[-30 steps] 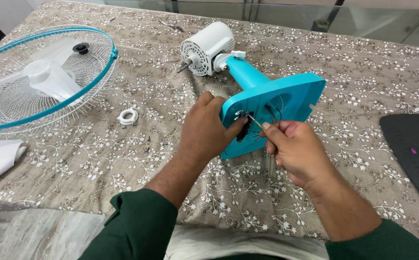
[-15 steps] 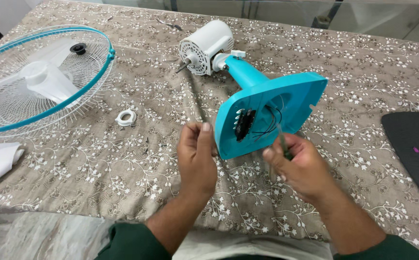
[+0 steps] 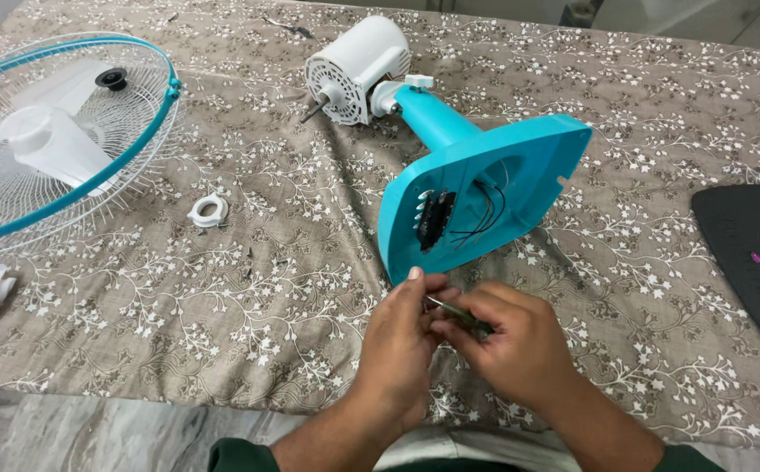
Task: The person reassembles an electric fan by securing the motor housing to the base with a screwdriver, connecting internal wires, installing a black control module, and fastening the rear cover plate with screws.
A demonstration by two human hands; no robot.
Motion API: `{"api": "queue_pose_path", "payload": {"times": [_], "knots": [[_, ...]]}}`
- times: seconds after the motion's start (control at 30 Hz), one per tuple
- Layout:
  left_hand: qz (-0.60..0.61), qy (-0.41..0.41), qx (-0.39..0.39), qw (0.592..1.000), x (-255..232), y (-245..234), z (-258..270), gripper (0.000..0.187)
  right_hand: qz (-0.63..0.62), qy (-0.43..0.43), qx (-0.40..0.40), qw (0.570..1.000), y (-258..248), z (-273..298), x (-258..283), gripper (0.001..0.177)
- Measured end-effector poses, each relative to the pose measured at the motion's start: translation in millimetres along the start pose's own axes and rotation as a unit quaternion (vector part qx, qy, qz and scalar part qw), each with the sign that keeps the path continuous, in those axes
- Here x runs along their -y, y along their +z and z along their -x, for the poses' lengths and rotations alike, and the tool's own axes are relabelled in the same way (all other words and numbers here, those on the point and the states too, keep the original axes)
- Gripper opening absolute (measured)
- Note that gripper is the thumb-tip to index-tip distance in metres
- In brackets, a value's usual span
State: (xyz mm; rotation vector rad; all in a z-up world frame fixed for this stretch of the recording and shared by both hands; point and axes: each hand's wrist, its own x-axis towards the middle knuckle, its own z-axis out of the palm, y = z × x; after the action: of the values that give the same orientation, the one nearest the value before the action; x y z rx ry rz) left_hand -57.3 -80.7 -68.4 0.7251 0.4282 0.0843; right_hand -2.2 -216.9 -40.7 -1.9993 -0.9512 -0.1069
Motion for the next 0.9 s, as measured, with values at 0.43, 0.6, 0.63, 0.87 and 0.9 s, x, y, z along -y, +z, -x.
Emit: {"api": "queue_pose_path", "payload": {"times": [0.43, 0.6, 0.63, 0.87, 0.9], "knots": [[-0.02, -0.077, 0.046, 0.996, 26, -7, -10, 0.059, 0.062, 0.116, 0.043, 0.99, 5, 8, -29, 0.023], [-0.031, -0.122, 0.019, 0.992, 17, -12, -11, 0.053, 0.041, 0.099, 0.08, 0.991, 5, 3, -35, 0.022], [-0.034, -0.118, 0.041, 0.992, 16, -11, -11, 0.055, 0.038, 0.113, 0.095, 0.988, 3, 1, -37, 0.022], [-0.091, -0.06, 0.093, 0.99, 5, -8, -8, 0.042, 0.044, 0.162, 0.065, 0.984, 9, 5, -50, 0.017], [-0.121, -0.048, 0.099, 0.987, 3, -9, -8, 0.039, 0.011, 0.205, 0.048, 0.978, 12, 7, -53, 0.017]]}}
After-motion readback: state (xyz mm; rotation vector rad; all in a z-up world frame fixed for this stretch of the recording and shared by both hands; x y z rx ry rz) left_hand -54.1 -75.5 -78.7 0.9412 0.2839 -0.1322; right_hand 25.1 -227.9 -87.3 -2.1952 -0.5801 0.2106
